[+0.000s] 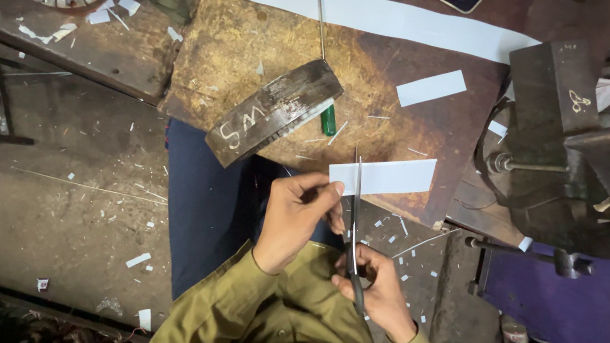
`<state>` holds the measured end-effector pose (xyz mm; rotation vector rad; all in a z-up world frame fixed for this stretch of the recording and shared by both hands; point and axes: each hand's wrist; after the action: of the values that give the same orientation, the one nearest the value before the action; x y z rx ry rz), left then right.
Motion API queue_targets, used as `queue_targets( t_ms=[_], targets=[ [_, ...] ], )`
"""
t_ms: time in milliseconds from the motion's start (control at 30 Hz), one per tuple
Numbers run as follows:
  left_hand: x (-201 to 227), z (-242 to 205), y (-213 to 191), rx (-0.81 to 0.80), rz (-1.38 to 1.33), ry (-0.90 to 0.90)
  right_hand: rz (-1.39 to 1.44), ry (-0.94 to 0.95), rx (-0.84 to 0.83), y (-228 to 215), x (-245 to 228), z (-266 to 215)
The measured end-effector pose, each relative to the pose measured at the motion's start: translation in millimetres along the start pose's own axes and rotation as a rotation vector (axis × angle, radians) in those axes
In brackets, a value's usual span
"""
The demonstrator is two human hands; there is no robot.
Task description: The person cuts a long strip of white insulation paper into small rectangular pieces using scissors. They repeatedly insert each cut piece into slots on a metal stator core, then continue cutting more pieces from the strip.
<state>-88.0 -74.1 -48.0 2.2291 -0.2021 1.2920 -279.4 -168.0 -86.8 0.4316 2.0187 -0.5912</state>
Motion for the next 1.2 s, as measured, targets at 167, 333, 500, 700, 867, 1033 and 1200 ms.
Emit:
queue_targets(
  t_ms=[167,333,500,700,867,1033,1200],
  targets=[
    [-1,1,0,0.009,-0.003,-0.009,-0.013,-0.031,0.029,-2,13,-1],
    [-1,-1,0,0.016,0.002,-0.014,0.023,-0.016,0.024,-1,23,1],
    [-1,-1,-1,0.011,-0.020,-0.026,0.040,0.030,0.022,0,26,0],
    [-2,-3,-2,-0.007,-0.011,-0.029,0.073,0.055,0.074,3,25,1],
    [-8,-6,-10,0.022,0.000,-0.011,0.135,-0.167,0.255,-12,4,2],
    [-9,-23,-18,-0.005,0.285,0.124,0.135,-0.138,0.341,-17,-34,6],
    [1,-38,-23,-0.001,0.567,0.315,0.142,-0.186,0.314,-12,-62,19]
  ],
)
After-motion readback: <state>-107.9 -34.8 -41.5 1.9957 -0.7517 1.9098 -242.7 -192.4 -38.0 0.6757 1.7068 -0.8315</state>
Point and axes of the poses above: each hand's wrist, its own z-axis towards the middle knuckle, its own y-axis out of the palm, x = y × z, and after that the axes turned 13 degrees about x, right-handed
